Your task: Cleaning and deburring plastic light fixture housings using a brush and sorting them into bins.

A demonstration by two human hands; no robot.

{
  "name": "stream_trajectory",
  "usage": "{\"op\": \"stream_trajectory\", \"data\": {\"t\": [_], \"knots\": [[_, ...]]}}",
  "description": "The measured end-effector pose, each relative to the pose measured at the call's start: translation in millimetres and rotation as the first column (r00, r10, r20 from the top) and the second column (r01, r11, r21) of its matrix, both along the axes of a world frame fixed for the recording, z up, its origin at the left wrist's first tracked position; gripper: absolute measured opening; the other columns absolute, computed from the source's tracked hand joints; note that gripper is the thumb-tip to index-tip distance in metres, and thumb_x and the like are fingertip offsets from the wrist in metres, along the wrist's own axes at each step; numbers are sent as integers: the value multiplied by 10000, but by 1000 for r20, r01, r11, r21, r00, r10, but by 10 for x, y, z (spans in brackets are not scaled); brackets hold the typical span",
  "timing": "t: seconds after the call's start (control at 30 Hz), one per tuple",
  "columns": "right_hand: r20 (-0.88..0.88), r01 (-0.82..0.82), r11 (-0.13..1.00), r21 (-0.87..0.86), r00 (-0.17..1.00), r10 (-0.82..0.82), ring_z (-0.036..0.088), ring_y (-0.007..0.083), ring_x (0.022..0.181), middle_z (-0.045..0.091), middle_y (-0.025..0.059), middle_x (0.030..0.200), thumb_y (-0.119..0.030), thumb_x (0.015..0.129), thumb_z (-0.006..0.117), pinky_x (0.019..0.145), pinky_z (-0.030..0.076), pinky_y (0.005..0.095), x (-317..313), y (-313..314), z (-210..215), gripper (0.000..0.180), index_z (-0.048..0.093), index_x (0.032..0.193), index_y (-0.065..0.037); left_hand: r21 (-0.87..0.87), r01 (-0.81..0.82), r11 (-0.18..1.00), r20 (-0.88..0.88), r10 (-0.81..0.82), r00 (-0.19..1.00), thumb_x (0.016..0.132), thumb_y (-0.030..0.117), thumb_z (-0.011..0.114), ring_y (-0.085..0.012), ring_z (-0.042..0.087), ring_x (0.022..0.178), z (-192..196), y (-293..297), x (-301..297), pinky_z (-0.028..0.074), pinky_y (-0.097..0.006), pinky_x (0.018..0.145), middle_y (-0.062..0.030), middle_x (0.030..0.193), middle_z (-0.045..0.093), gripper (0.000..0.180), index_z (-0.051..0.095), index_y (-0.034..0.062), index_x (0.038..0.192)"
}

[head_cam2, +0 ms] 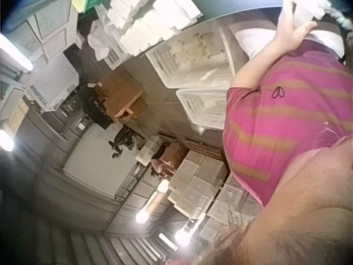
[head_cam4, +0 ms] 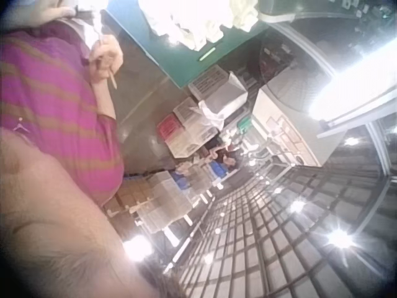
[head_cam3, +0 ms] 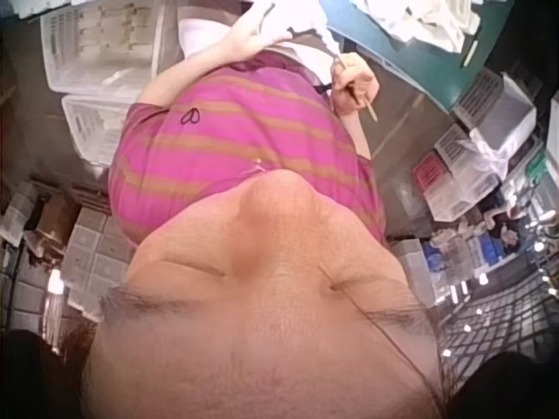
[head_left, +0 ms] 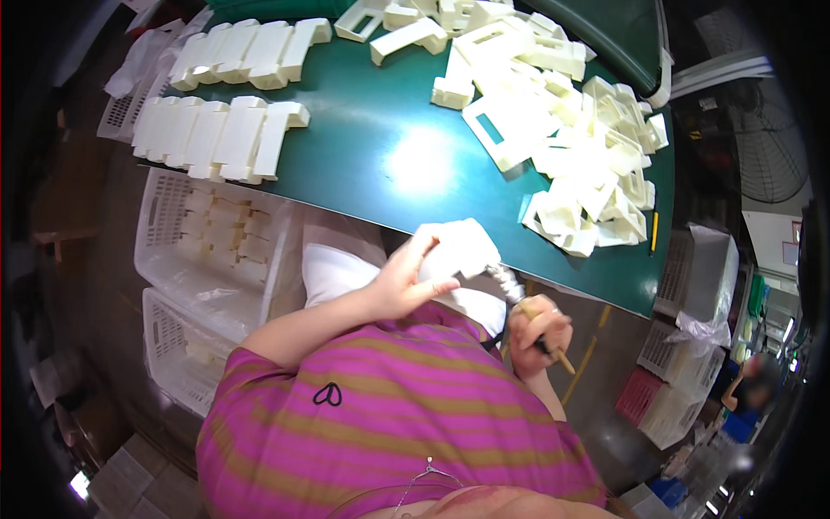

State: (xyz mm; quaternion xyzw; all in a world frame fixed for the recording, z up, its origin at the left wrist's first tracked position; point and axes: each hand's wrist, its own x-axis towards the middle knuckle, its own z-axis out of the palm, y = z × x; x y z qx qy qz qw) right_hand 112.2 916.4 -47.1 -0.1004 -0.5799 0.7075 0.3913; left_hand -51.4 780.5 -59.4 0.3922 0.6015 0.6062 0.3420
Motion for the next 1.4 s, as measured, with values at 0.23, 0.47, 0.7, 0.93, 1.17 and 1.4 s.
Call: {"op": "stream_trajectory", "data": {"t": [0.23,0.47,0.7,0.93,1.17,1.4], "knots": [[211,21,985,-172,977,16,362,122,438,399,61,538,-269,969,307,398,279,237,-134,225,-141,490,406,553,-32,170,-164,972,134,143,981,832,208,605,-152,517,910,28,-297,-378,426,-302,784,-95,1081,486,513,320,25,1217],[139,-16,974,-227,989,49,333,110,426,358,53,541,-301,973,309,400,271,226,-362,127,-71,501,390,553,-39,-104,-487,867,-946,65,318,732,7,589,-293,466,1054,298,-359,-1341,395,-371,891,-114,1145,501,381,569,97,1101],[188,20,948,-318,981,42,302,100,404,338,35,541,-308,973,307,387,250,221,-364,125,-109,499,363,546,-57,-173,-401,900,-846,73,528,728,55,596,-313,432,1102,359,-501,-1112,381,-390,921,-124,1199,458,333,591,89,1060],[207,-41,942,-332,972,115,300,108,398,340,45,543,-305,973,304,383,248,230,-434,125,-121,505,367,539,-53,-188,-502,844,-879,84,470,728,101,648,-316,444,1112,323,-749,-941,344,-426,984,-103,1185,476,239,563,52,947],[188,-54,933,-357,974,128,304,117,393,337,51,526,-300,973,304,381,244,236,-447,142,-196,508,371,537,-49,-60,-676,734,-977,94,190,701,55,650,-286,463,1099,346,-733,-1001,347,-450,985,-94,1145,501,302,574,57,993],[145,-97,920,-379,976,163,313,104,404,369,55,531,-285,971,326,387,241,228,-359,174,-214,484,398,563,-34,13,-458,889,-943,163,289,740,142,659,-319,479,1072,592,376,-1797,393,-399,913,-123,1147,509,420,495,67,1120]]}}
